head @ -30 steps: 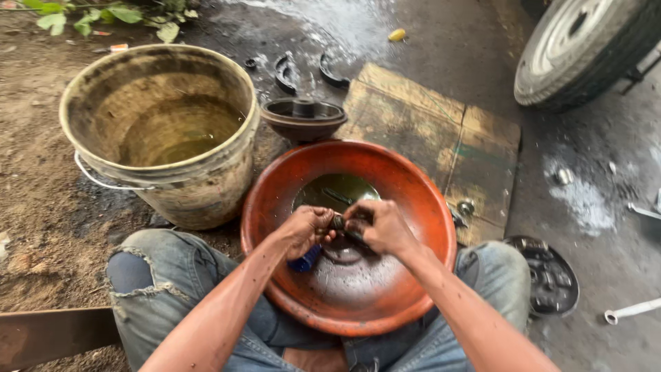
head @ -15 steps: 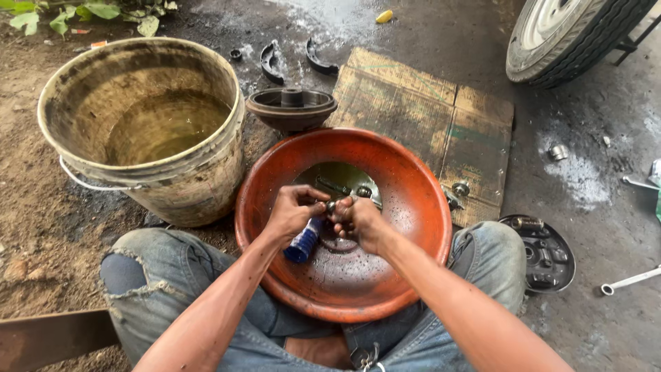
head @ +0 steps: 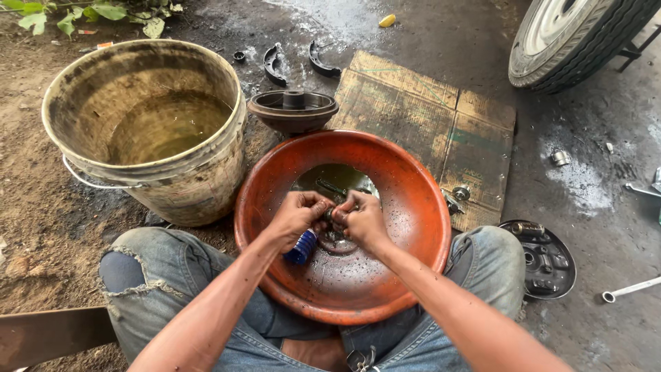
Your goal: The person sits on the ground and scrubs various mechanical parts in a red basin filled with dark liquid. They handle multiple small components, rubbing them by hand and occasionally using a green-handled brush to clean surfaces.
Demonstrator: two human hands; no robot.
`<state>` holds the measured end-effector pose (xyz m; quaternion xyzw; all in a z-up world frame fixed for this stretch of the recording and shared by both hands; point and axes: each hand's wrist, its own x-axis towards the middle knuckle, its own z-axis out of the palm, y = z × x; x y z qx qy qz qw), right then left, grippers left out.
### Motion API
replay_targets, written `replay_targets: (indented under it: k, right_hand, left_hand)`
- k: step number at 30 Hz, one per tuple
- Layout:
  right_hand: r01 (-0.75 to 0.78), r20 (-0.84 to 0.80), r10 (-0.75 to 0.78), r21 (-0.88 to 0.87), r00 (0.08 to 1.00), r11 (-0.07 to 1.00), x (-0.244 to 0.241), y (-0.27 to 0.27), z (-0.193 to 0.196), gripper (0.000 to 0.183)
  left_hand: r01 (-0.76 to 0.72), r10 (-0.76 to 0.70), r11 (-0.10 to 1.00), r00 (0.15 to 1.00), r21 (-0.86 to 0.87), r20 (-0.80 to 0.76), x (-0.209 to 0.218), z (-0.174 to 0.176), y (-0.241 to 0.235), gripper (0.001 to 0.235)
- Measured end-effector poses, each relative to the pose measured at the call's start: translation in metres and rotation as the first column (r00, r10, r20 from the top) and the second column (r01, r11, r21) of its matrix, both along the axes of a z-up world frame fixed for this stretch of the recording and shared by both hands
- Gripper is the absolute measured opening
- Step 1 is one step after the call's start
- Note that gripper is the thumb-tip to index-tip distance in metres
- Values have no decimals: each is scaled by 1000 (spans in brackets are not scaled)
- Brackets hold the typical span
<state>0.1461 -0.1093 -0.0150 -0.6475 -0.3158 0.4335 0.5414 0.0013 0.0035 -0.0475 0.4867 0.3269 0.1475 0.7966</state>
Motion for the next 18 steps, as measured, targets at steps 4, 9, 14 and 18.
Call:
replay_targets:
  k: [4, 9, 14, 18]
  right_hand:
    - [193, -571, -355, -326, 741, 926, -15, 1, -22, 14]
    - [-113, 329, 59, 147, 943, 983, -16, -9, 6, 13]
    - [-559, 893, 159, 117, 420, 821, -3, -22, 32, 18]
    - [-382, 806, 164, 83, 569, 920, -9, -12, 11, 14]
  left_hand:
    - [-201, 149, 876, 977, 439, 151, 0, 6, -15, 14]
    - [107, -70, 987, 959, 123, -274, -11, 16, -6, 30]
    - [350, -379, 925, 881, -148, -282, -9, 18, -3, 33]
    - [141, -111, 975, 978, 169, -177, 2, 16, -13, 27]
